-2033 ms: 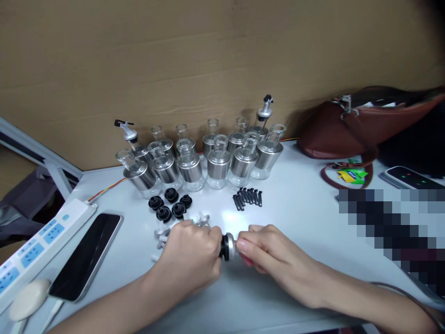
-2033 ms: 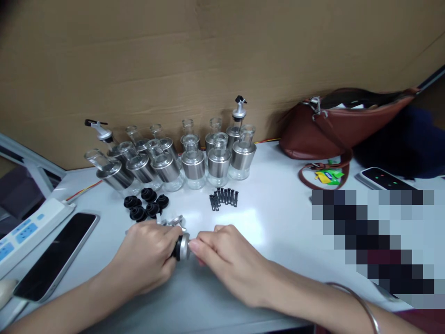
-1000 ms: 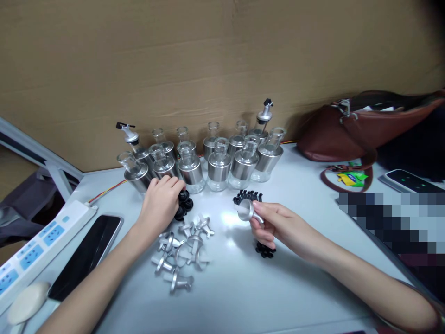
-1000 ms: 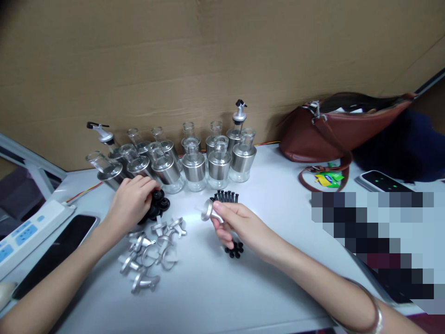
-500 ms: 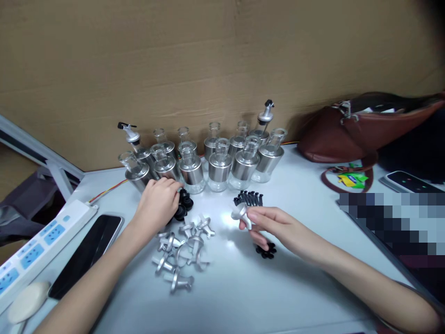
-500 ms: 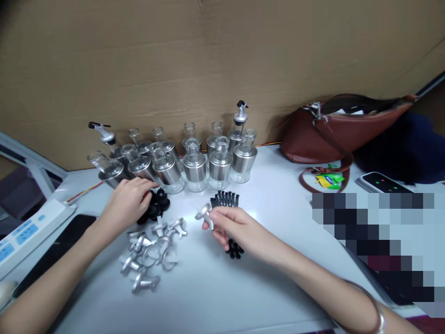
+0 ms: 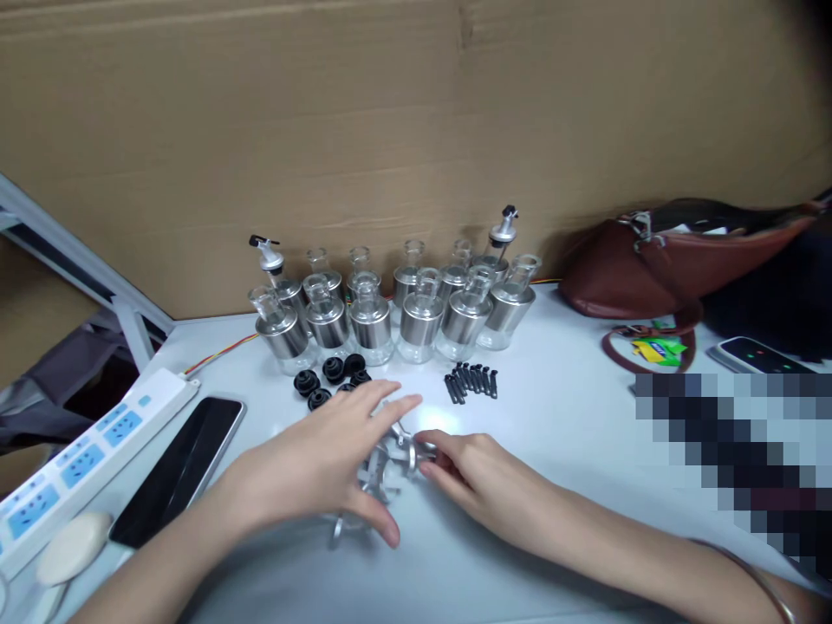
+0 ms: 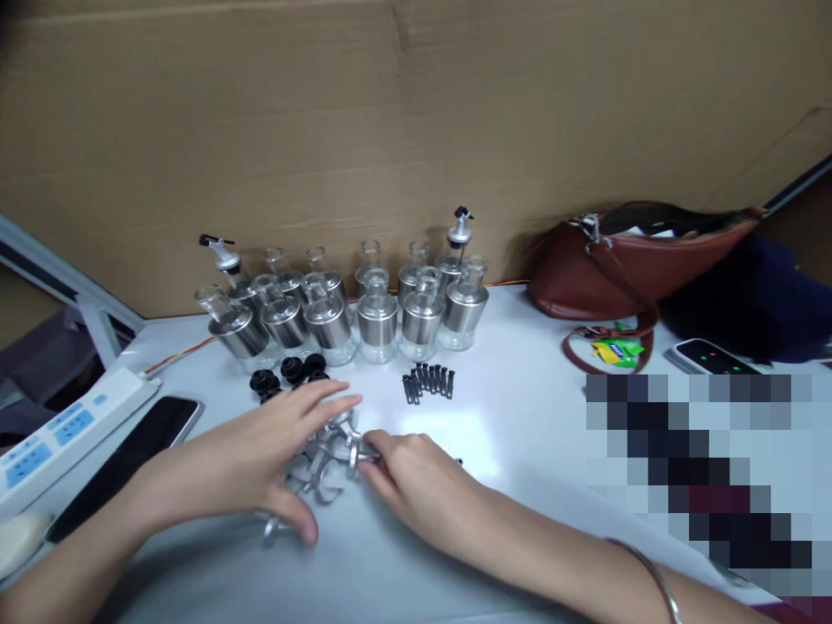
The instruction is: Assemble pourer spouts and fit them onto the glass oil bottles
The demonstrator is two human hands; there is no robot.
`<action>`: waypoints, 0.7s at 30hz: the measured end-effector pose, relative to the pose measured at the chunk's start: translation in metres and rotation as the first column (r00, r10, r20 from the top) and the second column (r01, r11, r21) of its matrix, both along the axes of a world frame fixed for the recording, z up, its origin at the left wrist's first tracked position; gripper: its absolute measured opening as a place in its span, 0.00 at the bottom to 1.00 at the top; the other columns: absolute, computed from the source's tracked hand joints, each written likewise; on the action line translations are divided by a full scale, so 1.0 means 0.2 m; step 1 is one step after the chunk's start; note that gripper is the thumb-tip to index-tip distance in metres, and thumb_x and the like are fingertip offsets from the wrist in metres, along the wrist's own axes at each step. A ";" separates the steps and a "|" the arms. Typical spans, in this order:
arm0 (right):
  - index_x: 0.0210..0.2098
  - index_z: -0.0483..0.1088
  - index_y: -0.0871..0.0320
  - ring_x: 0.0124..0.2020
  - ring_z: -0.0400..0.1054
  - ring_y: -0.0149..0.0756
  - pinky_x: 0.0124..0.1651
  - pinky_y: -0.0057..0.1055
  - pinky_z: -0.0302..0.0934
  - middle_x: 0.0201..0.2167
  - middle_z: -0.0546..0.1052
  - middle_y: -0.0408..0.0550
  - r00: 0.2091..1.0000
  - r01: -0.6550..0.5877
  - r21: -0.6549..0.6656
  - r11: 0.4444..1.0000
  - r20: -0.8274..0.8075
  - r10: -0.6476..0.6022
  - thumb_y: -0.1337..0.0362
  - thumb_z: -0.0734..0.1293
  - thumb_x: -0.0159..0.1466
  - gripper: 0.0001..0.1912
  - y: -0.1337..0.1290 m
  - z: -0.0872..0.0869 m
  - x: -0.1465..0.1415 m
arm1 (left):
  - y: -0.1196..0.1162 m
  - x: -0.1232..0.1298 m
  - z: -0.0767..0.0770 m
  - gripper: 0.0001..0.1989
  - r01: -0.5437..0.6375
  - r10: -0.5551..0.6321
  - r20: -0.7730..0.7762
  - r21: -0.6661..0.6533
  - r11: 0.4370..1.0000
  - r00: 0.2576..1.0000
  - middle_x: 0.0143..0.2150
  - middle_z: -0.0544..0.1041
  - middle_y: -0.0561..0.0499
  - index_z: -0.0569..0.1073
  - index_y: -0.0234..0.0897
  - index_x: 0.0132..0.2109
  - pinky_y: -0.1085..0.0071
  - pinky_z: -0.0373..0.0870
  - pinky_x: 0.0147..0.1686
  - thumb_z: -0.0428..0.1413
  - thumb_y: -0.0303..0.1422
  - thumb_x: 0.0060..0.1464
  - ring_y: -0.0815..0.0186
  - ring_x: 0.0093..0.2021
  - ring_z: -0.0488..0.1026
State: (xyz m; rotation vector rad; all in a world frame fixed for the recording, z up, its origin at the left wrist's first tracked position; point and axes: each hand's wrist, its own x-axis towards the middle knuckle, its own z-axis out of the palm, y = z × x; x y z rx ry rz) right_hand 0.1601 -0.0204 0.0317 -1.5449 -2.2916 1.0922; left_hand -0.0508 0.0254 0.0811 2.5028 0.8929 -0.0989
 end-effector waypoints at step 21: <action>0.42 0.70 0.56 0.28 0.67 0.34 0.33 0.30 0.62 0.27 0.74 0.44 0.904 0.358 0.395 0.846 -0.374 -0.208 0.58 0.63 0.63 0.11 0.17 0.22 0.15 | -0.08 0.02 -0.02 0.26 0.079 -0.077 -0.023 0.380 0.922 0.997 0.57 0.70 0.33 0.67 0.29 0.56 0.52 0.69 0.51 0.60 0.39 0.55 0.46 0.60 0.65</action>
